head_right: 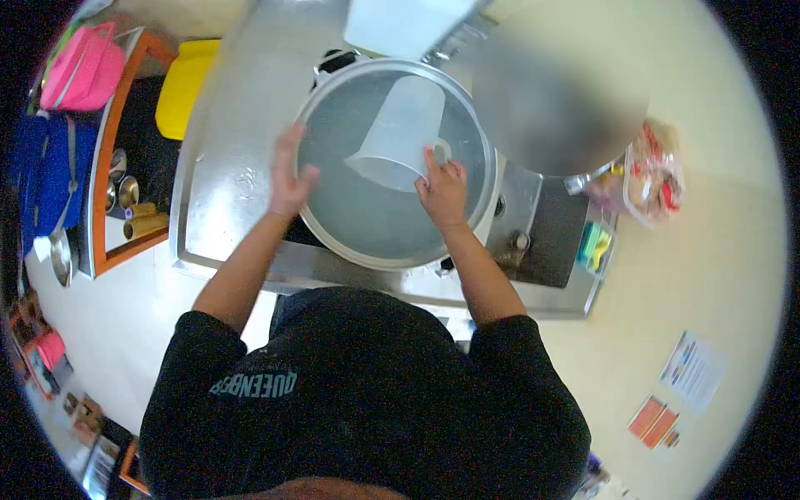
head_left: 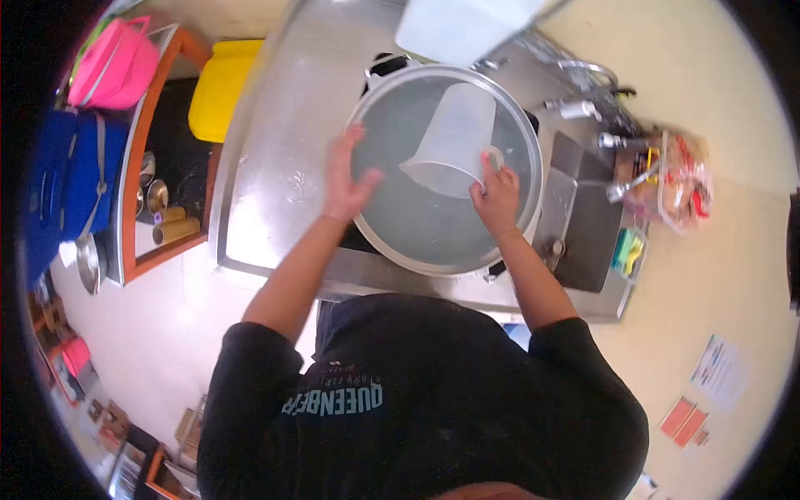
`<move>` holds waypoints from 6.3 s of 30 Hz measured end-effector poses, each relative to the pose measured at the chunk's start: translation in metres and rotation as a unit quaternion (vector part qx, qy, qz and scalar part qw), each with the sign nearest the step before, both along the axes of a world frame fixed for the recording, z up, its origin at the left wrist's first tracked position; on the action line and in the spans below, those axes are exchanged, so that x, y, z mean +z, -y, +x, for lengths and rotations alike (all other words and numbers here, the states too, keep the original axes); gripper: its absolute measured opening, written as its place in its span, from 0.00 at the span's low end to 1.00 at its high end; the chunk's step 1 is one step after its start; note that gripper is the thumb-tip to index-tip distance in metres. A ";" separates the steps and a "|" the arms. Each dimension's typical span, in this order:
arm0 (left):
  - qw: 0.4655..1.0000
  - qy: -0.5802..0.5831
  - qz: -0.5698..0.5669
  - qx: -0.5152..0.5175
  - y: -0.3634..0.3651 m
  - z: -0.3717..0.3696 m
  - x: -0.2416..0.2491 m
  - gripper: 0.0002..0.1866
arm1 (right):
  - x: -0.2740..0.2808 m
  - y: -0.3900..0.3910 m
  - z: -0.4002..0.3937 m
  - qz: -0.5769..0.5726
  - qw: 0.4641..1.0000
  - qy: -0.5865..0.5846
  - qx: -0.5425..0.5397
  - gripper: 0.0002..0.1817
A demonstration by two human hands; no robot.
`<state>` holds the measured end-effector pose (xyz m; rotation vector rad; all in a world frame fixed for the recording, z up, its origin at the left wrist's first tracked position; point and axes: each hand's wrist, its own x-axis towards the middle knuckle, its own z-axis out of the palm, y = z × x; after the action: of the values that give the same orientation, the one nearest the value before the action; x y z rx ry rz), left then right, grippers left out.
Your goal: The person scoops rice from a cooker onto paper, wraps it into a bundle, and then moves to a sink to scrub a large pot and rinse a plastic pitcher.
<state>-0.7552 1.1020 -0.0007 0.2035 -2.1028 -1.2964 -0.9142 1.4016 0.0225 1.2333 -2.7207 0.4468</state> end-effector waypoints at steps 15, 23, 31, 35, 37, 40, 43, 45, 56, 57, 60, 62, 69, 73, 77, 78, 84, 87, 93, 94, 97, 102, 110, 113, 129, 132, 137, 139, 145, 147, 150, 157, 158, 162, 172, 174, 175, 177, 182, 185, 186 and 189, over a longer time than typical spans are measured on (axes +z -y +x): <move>0.807 0.502 0.302 0.082 -0.123 -0.073 -0.218 0.25 | -0.170 -0.024 0.010 0.227 0.971 0.027 -0.074 0.52; 0.789 0.599 0.109 0.085 -0.118 -0.065 -0.131 0.23 | -0.191 -0.035 0.020 0.078 0.986 0.116 -0.093 0.44; 0.789 0.333 0.516 0.022 -0.131 -0.080 -0.065 0.33 | 0.001 -0.048 -0.022 -0.369 0.552 0.644 -0.381 0.14; 0.716 0.341 0.600 -0.109 -0.165 -0.115 -0.024 0.43 | 0.038 -0.105 -0.007 -0.543 0.332 0.679 -0.367 0.09; 0.654 0.250 0.692 -0.178 -0.182 -0.125 -0.011 0.46 | 0.043 -0.136 0.003 -0.602 0.252 0.678 -0.338 0.10; 0.778 0.285 0.510 -0.229 -0.212 -0.148 0.000 0.45 | 0.023 -0.180 0.004 -0.660 0.185 0.672 -0.280 0.15; 0.909 0.240 0.244 -0.238 -0.230 -0.159 0.081 0.45 | 0.013 -0.182 0.002 -0.683 0.159 0.671 -0.240 0.16; 0.932 0.272 0.039 -0.236 -0.243 -0.162 0.120 0.46 | 0.007 -0.175 -0.002 -0.691 0.145 0.671 -0.227 0.18; 0.980 0.107 -0.056 -0.156 -0.241 -0.102 0.144 0.45 | -0.049 -0.197 -0.053 -0.650 0.208 0.726 0.080 0.25; 0.986 0.057 0.043 -0.149 -0.214 -0.099 0.104 0.44 | -0.029 -0.177 -0.056 -0.648 0.328 0.686 -0.029 0.25; 0.896 0.170 0.409 -0.039 -0.168 -0.086 0.011 0.45 | 0.034 -0.087 -0.053 -0.482 0.709 0.465 -0.222 0.25; 0.805 0.143 0.575 -0.017 -0.151 -0.093 0.006 0.47 | 0.048 -0.049 -0.041 -0.278 0.891 0.306 -0.190 0.33; 0.612 0.054 0.787 0.058 -0.105 -0.082 -0.101 0.52 | -0.059 -0.006 -0.032 -0.021 0.995 -0.013 0.099 0.43; 0.728 0.137 0.663 0.103 -0.103 -0.067 -0.243 0.49 | -0.108 -0.008 -0.017 0.059 0.994 0.053 0.069 0.40; 0.757 0.358 0.517 0.177 -0.110 -0.046 -0.232 0.42 | -0.168 -0.010 0.026 0.132 0.991 0.006 0.022 0.41; 0.753 0.412 0.475 0.193 -0.111 -0.043 -0.224 0.40 | -0.173 -0.017 0.034 0.141 0.990 -0.005 0.027 0.42; 0.705 0.425 0.503 0.264 -0.098 -0.036 -0.182 0.32 | -0.056 -0.011 0.040 0.185 0.919 0.340 -0.068 0.43; 0.754 0.392 0.501 0.163 -0.099 -0.036 -0.050 0.37 | -0.031 -0.024 0.041 0.027 0.876 0.438 -0.199 0.32; 0.698 0.392 0.598 -0.029 -0.144 -0.062 -0.034 0.41 | -0.008 -0.096 0.028 -0.389 0.528 0.682 -0.324 0.13; 0.702 0.394 0.590 -0.067 -0.150 -0.070 -0.028 0.40 | 0.000 -0.111 0.032 -0.423 0.495 0.672 -0.353 0.12; 0.721 0.358 0.562 -0.193 -0.166 -0.085 -0.005 0.40 | 0.037 -0.149 0.027 -0.462 0.392 0.623 -0.494 0.12; 0.868 0.156 0.249 -0.400 -0.217 -0.138 0.079 0.40 | 0.009 -0.217 0.022 -0.654 0.210 0.654 -0.317 0.17; 0.907 0.074 -0.049 -0.412 -0.333 -0.160 0.227 0.37 | -0.061 -0.245 0.010 -0.703 0.119 0.698 -0.062 0.19; 0.902 -0.011 -0.063 -0.428 -0.350 -0.137 0.247 0.37 | -0.040 -0.236 -0.006 -0.695 0.173 0.692 -0.090 0.19; 0.576 0.050 0.816 0.014 -0.094 -0.100 -0.088 0.54 | -0.054 0.005 -0.044 0.040 0.995 -0.004 0.095 0.44; 0.645 0.121 0.755 0.017 -0.092 -0.092 -0.163 0.52 | -0.097 -0.007 -0.048 0.134 0.978 -0.074 0.140 0.43; 0.730 0.388 0.552 0.106 -0.107 -0.087 -0.212 0.49 | -0.182 -0.040 -0.024 0.201 0.969 0.122 0.080 0.43; 0.765 0.461 0.442 0.088 -0.109 -0.080 -0.212 0.48 | -0.202 -0.044 -0.019 0.133 0.983 0.092 0.083 0.44; 0.746 0.592 0.297 0.071 -0.085 -0.067 -0.203 0.47 | -0.094 -0.018 0.028 0.266 0.930 0.252 -0.038 0.57; 0.719 0.515 0.453 0.113 -0.076 -0.063 -0.172 0.44 | -0.055 -0.013 0.041 0.239 0.929 0.275 -0.074 0.58; 0.687 0.324 0.640 0.120 -0.079 -0.050 -0.156 0.41 | -0.024 -0.017 0.039 0.096 0.879 0.418 -0.210 0.49; 0.657 0.320 0.680 -0.058 -0.122 -0.061 -0.152 0.40 | 0.016 -0.090 0.008 -0.373 0.545 0.672 -0.334 0.14; 0.670 0.308 0.671 -0.077 -0.135 -0.070 -0.135 0.40 | 0.020 -0.099 0.013 -0.404 0.492 0.659 -0.401 0.10; 0.764 0.231 0.582 -0.154 -0.190 -0.102 0.007 0.39 | 0.030 -0.170 0.016 -0.554 0.330 0.707 -0.290 0.10; 0.944 0.118 -0.090 -0.293 -0.299 -0.162 0.215 0.42 | -0.006 -0.190 -0.010 -0.666 0.266 0.676 -0.169 0.25; 0.934 0.064 -0.145 -0.320 -0.324 -0.148 0.241 0.42 | -0.005 -0.182 -0.009 -0.684 0.230 0.673 -0.163 0.24; 0.927 0.044 -0.151 -0.340 -0.334 -0.139 0.252 0.42 | -0.004 -0.178 -0.008 -0.693 0.207 0.674 -0.149 0.24; 0.920 0.022 -0.166 -0.354 -0.338 -0.124 0.258 0.43 | -0.001 -0.169 -0.005 -0.704 0.173 0.677 -0.126 0.24; 0.956 -0.005 -0.230 -0.181 -0.266 -0.098 0.196 0.42 | 0.011 -0.132 -0.026 -0.687 0.192 0.692 -0.114 0.26; 0.991 0.003 -0.128 -0.023 -0.169 -0.099 0.111 0.36 | 0.017 -0.106 -0.054 -0.555 0.423 0.709 -0.102 0.28; 0.994 0.075 -0.076 0.008 -0.143 -0.095 0.063 0.37 | 0.015 -0.095 -0.060 -0.486 0.532 0.687 -0.093 0.30; 0.899 0.113 0.423 0.001 -0.120 -0.104 0.010 0.42 | 0.003 -0.023 -0.053 -0.355 0.858 0.367 -0.047 0.32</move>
<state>-0.8591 1.2222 0.0095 0.7506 -1.5601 -2.2032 -0.9669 1.4242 0.0258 0.7946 -2.6029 2.0289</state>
